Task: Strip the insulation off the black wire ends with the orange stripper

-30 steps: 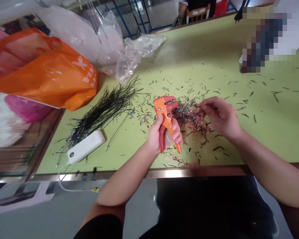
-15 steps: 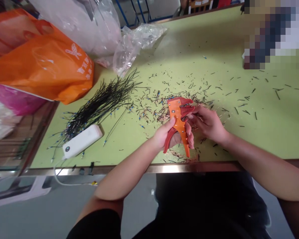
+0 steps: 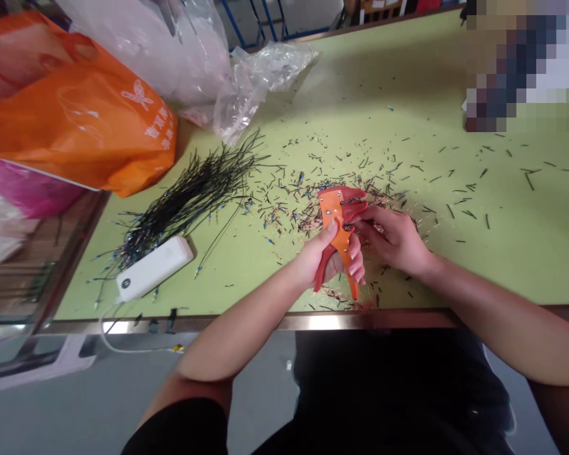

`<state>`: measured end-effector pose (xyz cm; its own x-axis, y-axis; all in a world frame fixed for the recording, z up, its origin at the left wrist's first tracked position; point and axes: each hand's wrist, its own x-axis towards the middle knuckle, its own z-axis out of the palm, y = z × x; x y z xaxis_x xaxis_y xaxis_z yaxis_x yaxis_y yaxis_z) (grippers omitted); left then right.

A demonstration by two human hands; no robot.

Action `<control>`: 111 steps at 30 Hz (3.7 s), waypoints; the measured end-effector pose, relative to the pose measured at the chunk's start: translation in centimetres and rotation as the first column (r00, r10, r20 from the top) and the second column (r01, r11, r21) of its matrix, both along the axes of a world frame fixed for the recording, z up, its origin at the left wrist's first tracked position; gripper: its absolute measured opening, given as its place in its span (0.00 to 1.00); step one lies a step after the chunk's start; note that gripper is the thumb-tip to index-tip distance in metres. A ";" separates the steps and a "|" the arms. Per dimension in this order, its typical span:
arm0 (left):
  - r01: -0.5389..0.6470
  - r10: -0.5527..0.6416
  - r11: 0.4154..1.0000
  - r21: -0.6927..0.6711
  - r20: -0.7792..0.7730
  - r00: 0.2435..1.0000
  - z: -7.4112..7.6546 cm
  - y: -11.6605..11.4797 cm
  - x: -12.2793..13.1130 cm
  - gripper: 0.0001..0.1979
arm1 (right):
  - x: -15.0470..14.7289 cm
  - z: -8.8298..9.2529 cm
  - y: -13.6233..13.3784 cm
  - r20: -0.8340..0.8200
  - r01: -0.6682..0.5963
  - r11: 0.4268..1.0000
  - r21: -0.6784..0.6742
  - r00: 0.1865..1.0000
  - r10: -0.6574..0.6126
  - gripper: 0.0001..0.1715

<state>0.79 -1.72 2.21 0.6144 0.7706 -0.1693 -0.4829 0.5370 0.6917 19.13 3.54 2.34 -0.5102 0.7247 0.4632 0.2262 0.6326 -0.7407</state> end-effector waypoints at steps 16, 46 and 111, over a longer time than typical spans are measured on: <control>0.021 -0.021 1.000 0.019 -0.010 1.000 -0.2 -0.2 0.2 0.37 | -0.1 0.1 -0.1 0.028 -0.040 0.997 0.070 0.999 0.038 0.10; -0.056 0.057 0.998 -0.027 0.023 0.998 -0.9 0.7 -0.8 0.32 | 2.1 0.0 2.1 -0.123 0.141 0.980 -0.138 0.980 -0.159 0.06; -0.175 0.174 0.985 0.007 0.066 0.982 0.2 0.1 -1.1 0.35 | 2.9 0.5 3.4 -0.298 0.256 0.965 -0.065 0.918 -0.263 0.05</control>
